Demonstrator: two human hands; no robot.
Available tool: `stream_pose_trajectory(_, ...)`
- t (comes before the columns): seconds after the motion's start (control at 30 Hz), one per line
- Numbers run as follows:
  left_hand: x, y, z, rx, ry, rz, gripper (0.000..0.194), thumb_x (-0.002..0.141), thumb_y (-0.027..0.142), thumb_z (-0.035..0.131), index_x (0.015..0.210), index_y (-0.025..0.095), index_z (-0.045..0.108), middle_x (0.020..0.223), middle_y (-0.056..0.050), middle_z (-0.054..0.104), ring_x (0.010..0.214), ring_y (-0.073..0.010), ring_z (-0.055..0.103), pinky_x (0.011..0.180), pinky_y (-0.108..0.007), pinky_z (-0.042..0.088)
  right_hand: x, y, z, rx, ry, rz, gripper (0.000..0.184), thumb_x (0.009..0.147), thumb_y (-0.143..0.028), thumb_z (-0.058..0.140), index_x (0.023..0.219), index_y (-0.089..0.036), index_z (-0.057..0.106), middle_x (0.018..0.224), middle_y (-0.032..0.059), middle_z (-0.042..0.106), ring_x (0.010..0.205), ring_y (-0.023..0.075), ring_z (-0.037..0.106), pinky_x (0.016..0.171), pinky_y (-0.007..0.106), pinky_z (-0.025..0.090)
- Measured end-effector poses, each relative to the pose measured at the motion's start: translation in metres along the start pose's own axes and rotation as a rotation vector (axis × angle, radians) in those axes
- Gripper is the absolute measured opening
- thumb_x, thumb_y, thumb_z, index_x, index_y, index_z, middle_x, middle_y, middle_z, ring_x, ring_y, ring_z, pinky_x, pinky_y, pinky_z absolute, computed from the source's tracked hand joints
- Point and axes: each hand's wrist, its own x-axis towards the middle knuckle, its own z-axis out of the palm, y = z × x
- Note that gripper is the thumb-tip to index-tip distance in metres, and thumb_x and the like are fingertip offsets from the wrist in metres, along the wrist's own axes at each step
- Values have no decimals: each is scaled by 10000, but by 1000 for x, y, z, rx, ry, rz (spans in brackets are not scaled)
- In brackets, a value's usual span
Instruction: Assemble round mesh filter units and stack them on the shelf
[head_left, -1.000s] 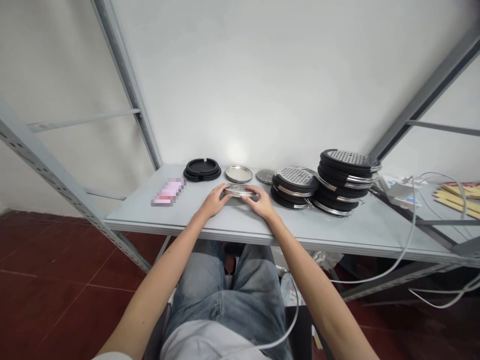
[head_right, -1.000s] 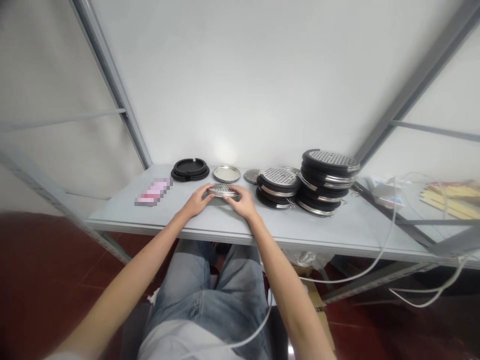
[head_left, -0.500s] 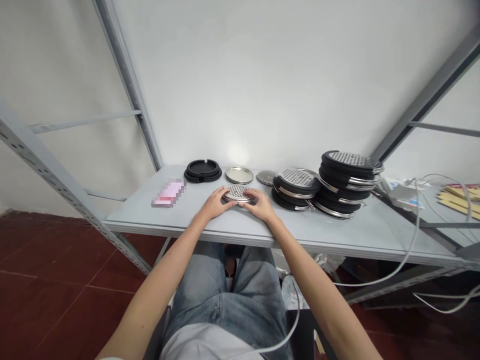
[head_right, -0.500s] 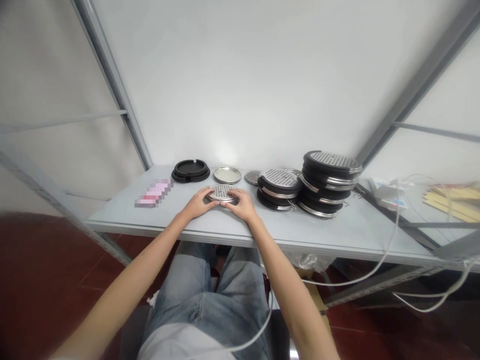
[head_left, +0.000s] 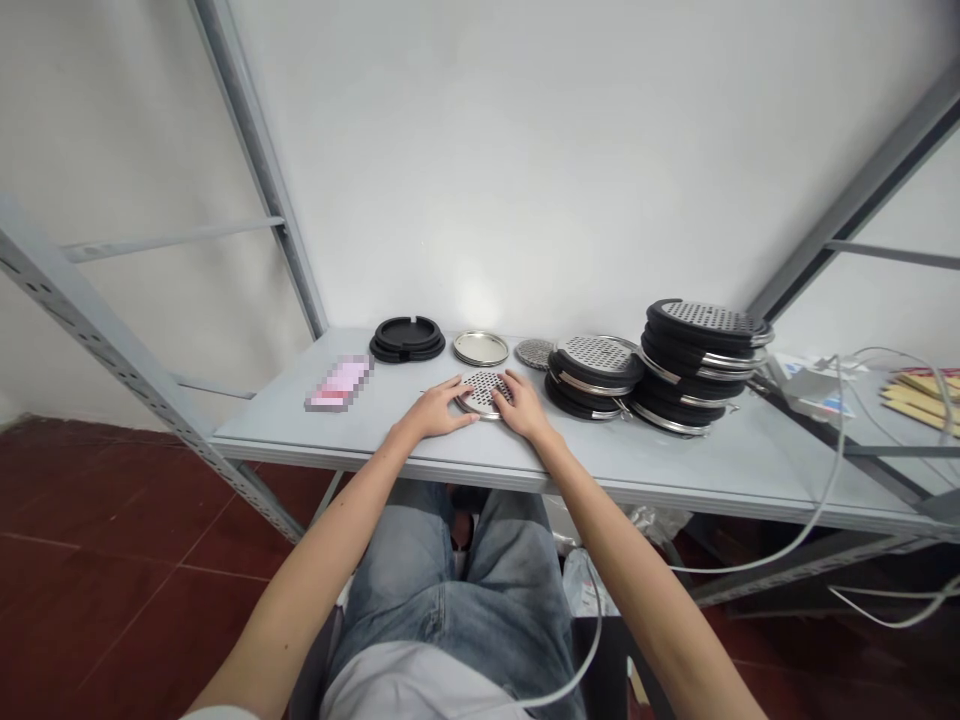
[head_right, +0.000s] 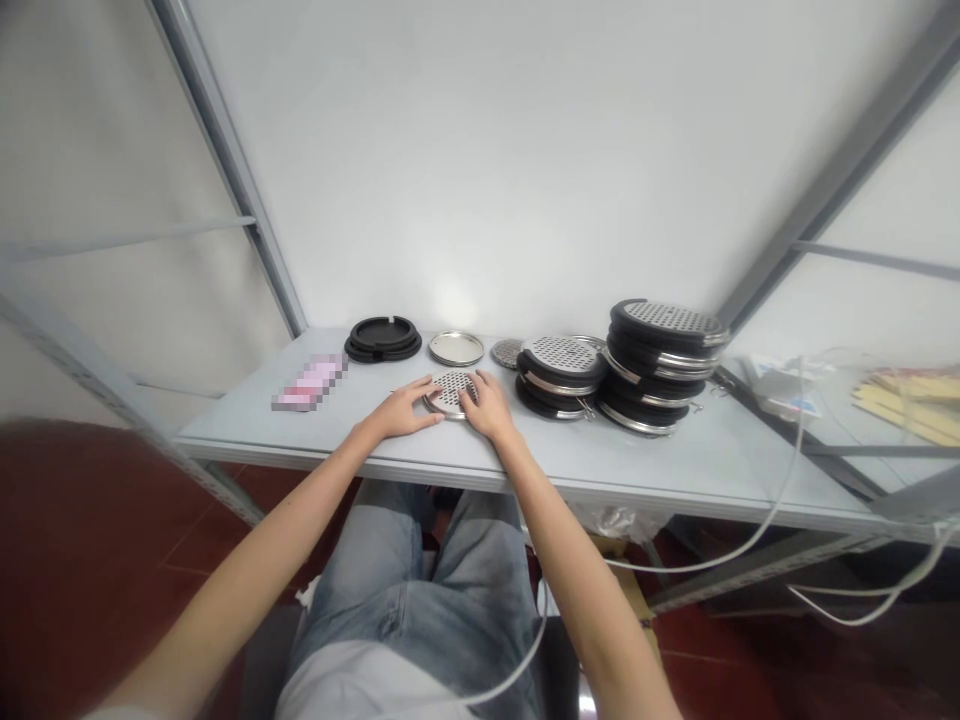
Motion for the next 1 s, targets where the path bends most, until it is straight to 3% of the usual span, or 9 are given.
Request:
stream_pose_trajectory(0.13,1,-2,2,-28,20,19,583,794,542,666,1294,249,606,1474,-96,467,1321,-290,488,1113,-411,388,1,2,6,-23,-86,12,584,902,-487,482,1357,-124,536,1457,168,468,1404,343,343,1148,520,276)
stream_pose_trajectory(0.27,4,-4,6,-3,56,6,568,844,521,612,1317,207,584,1459,-118,483,1343,-281,463,1136,-418,355,2,2,10,-23,-105,31,595,906,-529,475,1353,-143,547,1456,148,475,1414,340,332,1162,513,249)
stream_pose_trajectory(0.53,5,-7,7,38,35,6,780,722,605,714,1353,175,549,1465,-152,466,1339,-308,458,1130,-438,354,1,0,5,-47,-146,31,614,924,-503,455,1371,-88,526,1471,180,445,1427,329,312,1171,494,247)
stream_pose_trajectory(0.8,5,-10,7,11,37,-4,709,775,566,692,1371,221,523,1492,-134,433,1361,-305,431,1140,-451,337,3,1,-2,155,-60,13,546,959,-548,336,1172,-183,682,1316,125,614,1305,285,492,1116,486,340)
stream_pose_trajectory(1.0,6,-12,4,-37,160,-34,515,857,442,649,1311,214,563,1514,-128,387,1399,-284,376,1156,-444,319,4,0,-7,251,21,32,586,942,-612,303,1024,-215,726,1190,90,691,1184,293,589,1038,479,422)
